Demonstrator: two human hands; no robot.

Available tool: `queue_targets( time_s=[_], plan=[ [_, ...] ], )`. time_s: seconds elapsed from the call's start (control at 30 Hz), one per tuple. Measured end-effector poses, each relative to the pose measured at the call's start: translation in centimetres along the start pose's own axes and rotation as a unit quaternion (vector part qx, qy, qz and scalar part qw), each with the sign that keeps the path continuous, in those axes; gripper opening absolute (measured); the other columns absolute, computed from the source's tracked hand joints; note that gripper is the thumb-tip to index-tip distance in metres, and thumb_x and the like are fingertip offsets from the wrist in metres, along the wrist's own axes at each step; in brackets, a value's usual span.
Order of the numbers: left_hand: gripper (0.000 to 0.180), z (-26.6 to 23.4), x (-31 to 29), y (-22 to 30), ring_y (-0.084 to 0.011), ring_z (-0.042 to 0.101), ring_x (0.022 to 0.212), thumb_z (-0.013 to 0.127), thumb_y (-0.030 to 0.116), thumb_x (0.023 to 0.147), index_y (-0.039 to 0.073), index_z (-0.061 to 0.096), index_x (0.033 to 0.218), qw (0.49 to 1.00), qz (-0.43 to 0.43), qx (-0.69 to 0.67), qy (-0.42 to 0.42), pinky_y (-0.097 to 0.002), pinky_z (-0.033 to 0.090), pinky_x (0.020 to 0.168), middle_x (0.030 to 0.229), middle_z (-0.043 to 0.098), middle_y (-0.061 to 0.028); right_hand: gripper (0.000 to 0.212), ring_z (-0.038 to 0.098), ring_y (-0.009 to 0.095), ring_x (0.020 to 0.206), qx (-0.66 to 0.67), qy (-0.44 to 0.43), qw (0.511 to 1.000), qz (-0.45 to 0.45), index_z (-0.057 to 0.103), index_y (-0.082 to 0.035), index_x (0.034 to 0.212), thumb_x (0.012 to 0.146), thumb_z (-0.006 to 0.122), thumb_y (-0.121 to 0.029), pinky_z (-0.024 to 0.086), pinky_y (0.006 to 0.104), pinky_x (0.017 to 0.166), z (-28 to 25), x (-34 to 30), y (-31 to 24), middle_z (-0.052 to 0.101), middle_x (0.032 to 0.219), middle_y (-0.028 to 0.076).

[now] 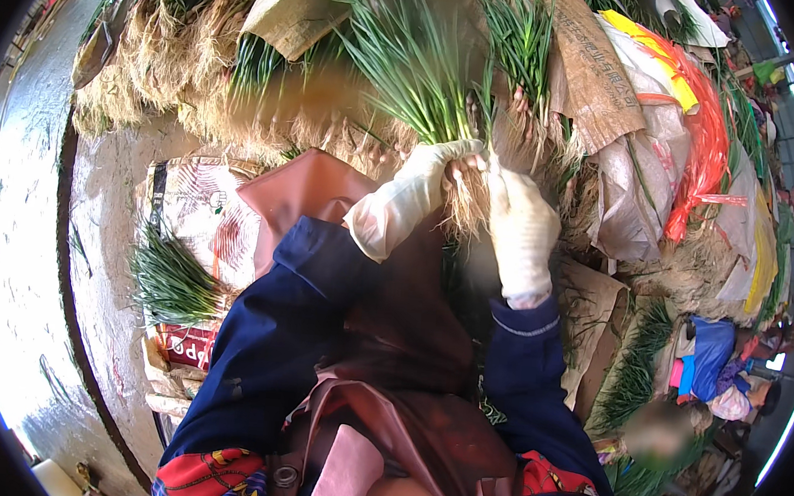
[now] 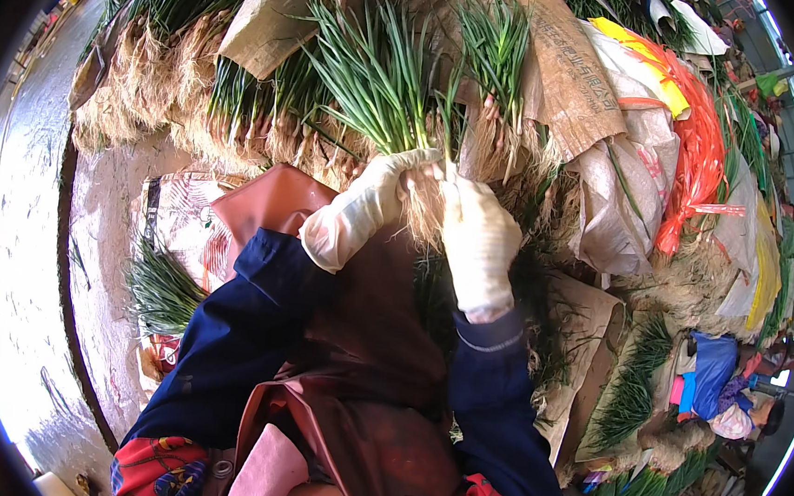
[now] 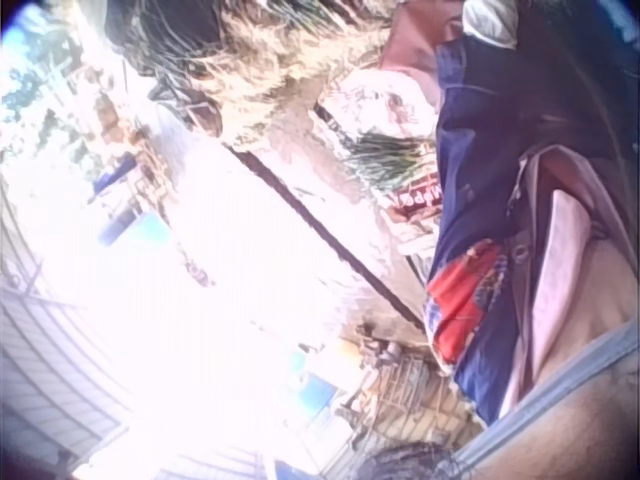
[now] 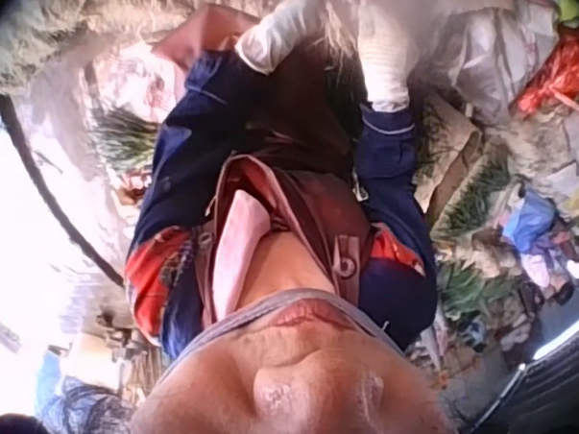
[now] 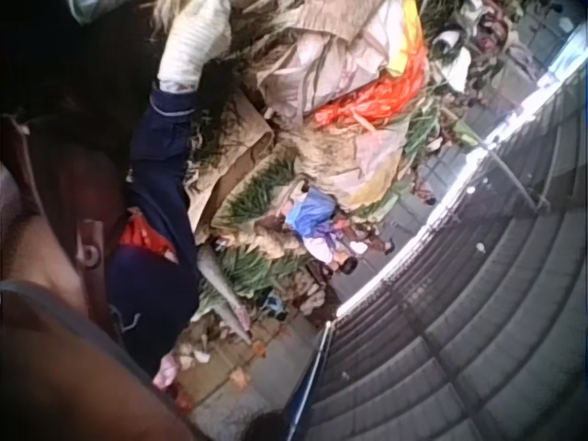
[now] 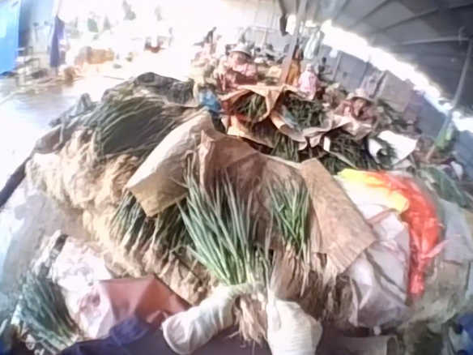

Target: The person, wearing gloves and an apron, sorts and cleans bunches of scallions by hand. They pick up bunches, remove dried or yellowed outer leaves, and place the cleaned scallions onto separate piles or burlap mats on the ground.

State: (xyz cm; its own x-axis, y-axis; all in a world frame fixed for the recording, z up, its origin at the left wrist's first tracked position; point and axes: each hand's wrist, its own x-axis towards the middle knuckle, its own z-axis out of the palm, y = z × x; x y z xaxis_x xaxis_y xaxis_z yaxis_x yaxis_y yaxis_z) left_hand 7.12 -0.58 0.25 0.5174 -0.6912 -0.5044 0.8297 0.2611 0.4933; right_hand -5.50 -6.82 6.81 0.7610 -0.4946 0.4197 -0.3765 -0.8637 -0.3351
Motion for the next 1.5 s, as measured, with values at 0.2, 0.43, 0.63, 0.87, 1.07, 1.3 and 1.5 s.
queue_targets(
  time_s=[0.2, 0.43, 0.63, 0.87, 1.07, 1.3, 1.5],
  plan=[
    [0.010, 0.4, -1.9, 1.3, -0.0042, 0.049, 0.046, 0.066, 0.006, 0.078, 0.002, 0.063, 0.087, 0.993, 0.040, 0.065, -0.085, -0.0157, 0.031, 0.035, 0.070, 0.065, -0.0055, 0.038, 0.063, 0.027, 0.072, -0.140, -0.485, 0.858, 0.093, 0.066, -0.014, 0.094, 0.082, 0.054, -0.048, 0.049, 0.0366, 0.068, -3.6, -8.9, 10.2, 0.065, 0.079, 0.010],
    [0.021, -1.3, -2.3, 2.1, -0.0046, 0.053, 0.058, 0.063, 0.011, 0.081, 0.000, 0.065, 0.098, 0.978, -0.005, 0.145, -0.147, -0.0135, 0.031, 0.044, 0.076, 0.065, -0.0034, 0.027, 0.061, 0.015, 0.063, 0.569, -0.276, 0.727, 0.269, 0.064, -0.006, 0.094, 0.083, 0.064, -0.031, 0.047, 0.0241, 0.056, 1.8, 6.0, 1.3, 0.062, 0.078, 0.003],
    [0.031, -1.5, -4.1, 2.7, -0.0152, 0.064, 0.080, 0.056, 0.007, 0.084, -0.001, 0.056, 0.115, 0.977, -0.127, -0.026, -0.168, -0.0291, 0.053, 0.073, 0.091, 0.066, -0.0069, 0.027, 0.056, 0.012, 0.062, 0.578, -0.258, 0.713, 0.303, 0.061, -0.004, 0.098, 0.082, 0.066, -0.025, 0.048, 0.0246, 0.062, 5.3, 7.1, 2.3, 0.058, 0.075, 0.000],
    [0.031, -1.7, -4.6, 5.1, -0.0243, 0.060, 0.085, 0.055, 0.006, 0.082, -0.001, 0.053, 0.112, 0.904, -0.113, -0.207, -0.356, -0.0364, 0.050, 0.081, 0.089, 0.061, -0.0090, 0.022, 0.062, 0.018, 0.071, -0.194, -0.424, 0.882, -0.062, 0.064, -0.004, 0.094, 0.086, 0.057, -0.023, 0.047, 0.0281, 0.074, 4.6, 5.8, 5.5, 0.067, 0.082, 0.007],
    [0.040, -1.6, -4.2, 5.1, -0.0165, 0.060, 0.082, 0.061, 0.008, 0.081, 0.000, 0.052, 0.119, 0.970, -0.027, -0.065, -0.234, -0.0267, 0.048, 0.076, 0.090, 0.064, -0.0067, 0.025, 0.062, 0.015, 0.081, 0.035, -0.259, 0.925, 0.276, 0.066, -0.012, 0.093, 0.088, 0.053, -0.033, 0.046, 0.0305, 0.076, 0.3, 8.9, 5.4, 0.067, 0.089, 0.003],
    [0.036, -0.1, -2.0, 2.1, -0.0147, 0.060, 0.078, 0.061, 0.008, 0.081, -0.002, 0.056, 0.115, 0.979, -0.060, -0.042, -0.189, -0.0271, 0.049, 0.074, 0.086, 0.065, -0.0060, 0.017, 0.057, 0.017, 0.063, 0.331, -0.191, 0.888, 0.254, 0.061, -0.004, 0.080, 0.081, 0.062, -0.021, 0.045, 0.0315, 0.058, 7.5, 13.2, 18.1, 0.062, 0.072, 0.007],
    [0.028, -2.0, -1.9, 2.3, -0.0175, 0.062, 0.085, 0.057, 0.004, 0.082, -0.003, 0.058, 0.108, 0.961, -0.156, -0.100, -0.206, -0.0301, 0.050, 0.077, 0.097, 0.066, -0.0112, 0.015, 0.049, 0.005, 0.054, 0.477, -0.260, 0.814, 0.204, 0.063, -0.010, 0.076, 0.085, 0.062, -0.022, 0.034, 0.0176, 0.048, 3.3, 8.0, 6.2, 0.061, 0.066, -0.003]
  ],
)
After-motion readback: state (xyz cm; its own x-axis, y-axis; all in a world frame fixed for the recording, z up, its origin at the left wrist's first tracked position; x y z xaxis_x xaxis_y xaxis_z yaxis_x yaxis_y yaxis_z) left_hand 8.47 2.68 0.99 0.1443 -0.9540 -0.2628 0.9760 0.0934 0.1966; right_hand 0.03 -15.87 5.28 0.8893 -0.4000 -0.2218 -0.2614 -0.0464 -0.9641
